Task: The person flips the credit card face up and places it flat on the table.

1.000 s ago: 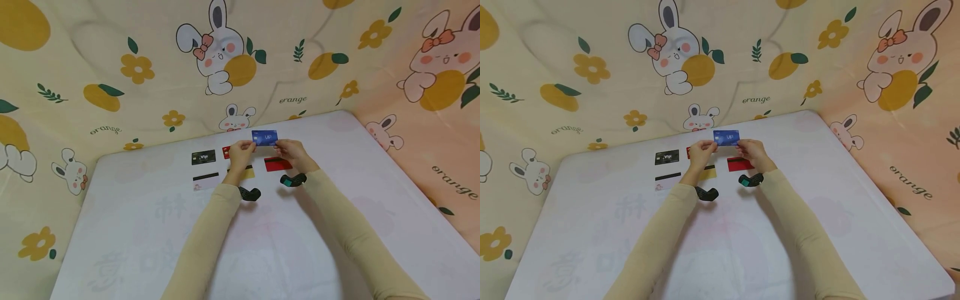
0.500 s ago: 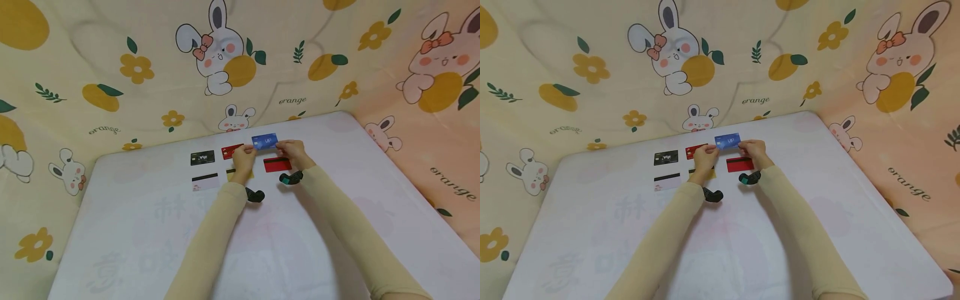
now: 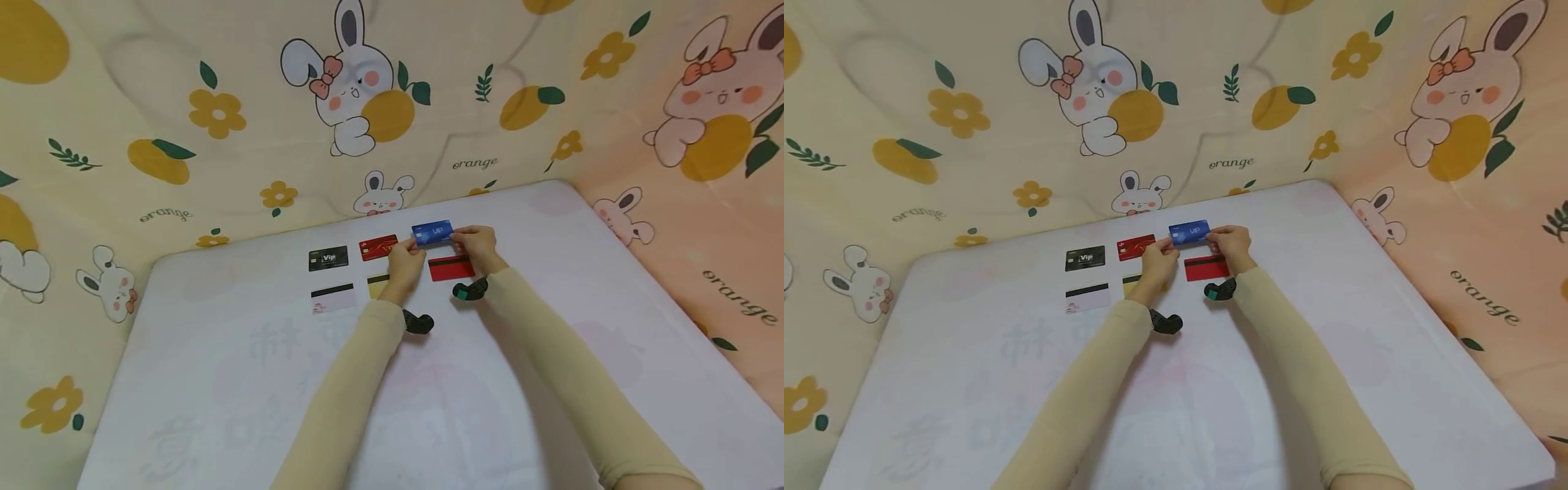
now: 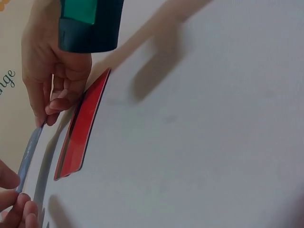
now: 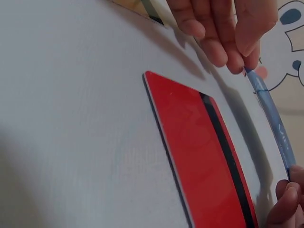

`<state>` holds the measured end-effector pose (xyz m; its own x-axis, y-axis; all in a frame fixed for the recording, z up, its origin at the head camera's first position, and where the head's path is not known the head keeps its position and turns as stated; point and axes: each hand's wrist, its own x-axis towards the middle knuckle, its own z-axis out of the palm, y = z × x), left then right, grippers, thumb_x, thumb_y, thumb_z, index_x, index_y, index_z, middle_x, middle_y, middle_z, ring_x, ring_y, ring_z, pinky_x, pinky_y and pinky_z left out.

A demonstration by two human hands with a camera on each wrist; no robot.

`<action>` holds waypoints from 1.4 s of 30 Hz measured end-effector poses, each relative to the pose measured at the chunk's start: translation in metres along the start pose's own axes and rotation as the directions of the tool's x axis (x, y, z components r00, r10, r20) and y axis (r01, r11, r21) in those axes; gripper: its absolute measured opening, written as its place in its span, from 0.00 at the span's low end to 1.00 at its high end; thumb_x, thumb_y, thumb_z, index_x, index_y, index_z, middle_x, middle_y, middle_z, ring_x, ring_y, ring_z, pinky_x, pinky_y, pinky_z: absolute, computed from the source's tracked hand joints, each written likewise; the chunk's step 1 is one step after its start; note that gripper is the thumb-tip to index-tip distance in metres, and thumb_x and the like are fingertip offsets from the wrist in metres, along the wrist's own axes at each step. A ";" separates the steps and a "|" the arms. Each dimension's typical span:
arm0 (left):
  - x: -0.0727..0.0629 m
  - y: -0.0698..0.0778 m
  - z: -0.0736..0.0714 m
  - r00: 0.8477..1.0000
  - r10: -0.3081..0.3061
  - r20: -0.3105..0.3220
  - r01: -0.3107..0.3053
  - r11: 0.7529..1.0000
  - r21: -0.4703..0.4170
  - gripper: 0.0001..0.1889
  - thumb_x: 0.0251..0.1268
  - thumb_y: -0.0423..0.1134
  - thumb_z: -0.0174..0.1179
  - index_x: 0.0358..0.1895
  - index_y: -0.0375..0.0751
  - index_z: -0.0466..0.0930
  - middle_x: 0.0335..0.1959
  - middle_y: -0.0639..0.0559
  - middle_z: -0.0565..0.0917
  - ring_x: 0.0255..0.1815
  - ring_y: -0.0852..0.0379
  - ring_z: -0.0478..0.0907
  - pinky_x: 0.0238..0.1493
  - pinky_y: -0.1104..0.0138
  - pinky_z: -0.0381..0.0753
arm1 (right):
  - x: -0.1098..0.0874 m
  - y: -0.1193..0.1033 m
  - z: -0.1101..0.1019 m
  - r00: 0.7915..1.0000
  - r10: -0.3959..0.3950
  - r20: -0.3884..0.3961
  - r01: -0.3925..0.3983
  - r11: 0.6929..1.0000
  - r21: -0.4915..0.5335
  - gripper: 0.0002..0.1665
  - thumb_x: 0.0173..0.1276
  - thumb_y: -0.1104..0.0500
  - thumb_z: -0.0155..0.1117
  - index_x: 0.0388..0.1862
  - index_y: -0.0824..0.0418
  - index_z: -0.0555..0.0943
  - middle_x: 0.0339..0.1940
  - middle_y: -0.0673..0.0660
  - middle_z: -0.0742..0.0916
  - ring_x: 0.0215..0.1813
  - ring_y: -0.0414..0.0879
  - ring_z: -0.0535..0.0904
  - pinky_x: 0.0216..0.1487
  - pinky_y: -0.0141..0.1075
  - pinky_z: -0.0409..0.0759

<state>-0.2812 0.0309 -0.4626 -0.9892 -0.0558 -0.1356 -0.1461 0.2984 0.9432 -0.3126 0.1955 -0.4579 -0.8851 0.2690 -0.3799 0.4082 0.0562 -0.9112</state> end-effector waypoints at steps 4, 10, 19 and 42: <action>0.004 -0.002 -0.001 1.000 -0.010 0.023 0.009 1.000 0.018 0.23 0.62 0.33 0.57 0.62 0.36 0.75 0.53 0.47 0.84 0.50 0.58 0.79 0.54 0.69 0.80 | 0.000 0.001 0.001 1.000 -0.018 -0.023 0.017 0.999 -0.045 0.20 0.64 0.63 0.65 0.55 0.68 0.81 0.19 0.45 0.81 0.21 0.36 0.74 0.27 0.22 0.77; -0.003 0.004 -0.001 0.999 -0.018 0.032 0.017 0.999 0.051 0.24 0.65 0.34 0.56 0.65 0.35 0.71 0.60 0.43 0.80 0.64 0.53 0.76 0.67 0.62 0.74 | 0.000 0.002 0.002 0.999 -0.027 -0.035 0.020 0.984 -0.175 0.19 0.67 0.61 0.63 0.56 0.63 0.82 0.45 0.56 0.84 0.30 0.37 0.75 0.29 0.20 0.74; -0.002 0.001 0.000 1.000 -0.014 0.027 0.010 0.988 0.152 0.25 0.65 0.35 0.56 0.66 0.35 0.70 0.61 0.42 0.79 0.61 0.53 0.75 0.65 0.61 0.75 | 0.001 0.003 0.000 0.999 -0.040 0.022 0.045 0.956 -0.290 0.20 0.67 0.63 0.59 0.57 0.62 0.81 0.59 0.61 0.82 0.44 0.43 0.74 0.34 0.23 0.73; -0.001 -0.007 -0.001 0.991 0.064 0.120 -0.112 0.887 0.448 0.27 0.68 0.39 0.53 0.69 0.34 0.64 0.59 0.36 0.70 0.59 0.46 0.67 0.61 0.59 0.70 | -0.003 0.003 0.002 0.975 -0.223 0.022 0.203 0.836 -0.509 0.18 0.70 0.58 0.56 0.51 0.66 0.83 0.61 0.66 0.82 0.70 0.58 0.70 0.73 0.49 0.65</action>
<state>-0.2796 0.0277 -0.4683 -0.9908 0.0784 -0.1103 -0.0245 0.6975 0.7162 -0.3095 0.1926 -0.4595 -0.9586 0.2282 -0.1704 0.2755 0.5912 -0.7580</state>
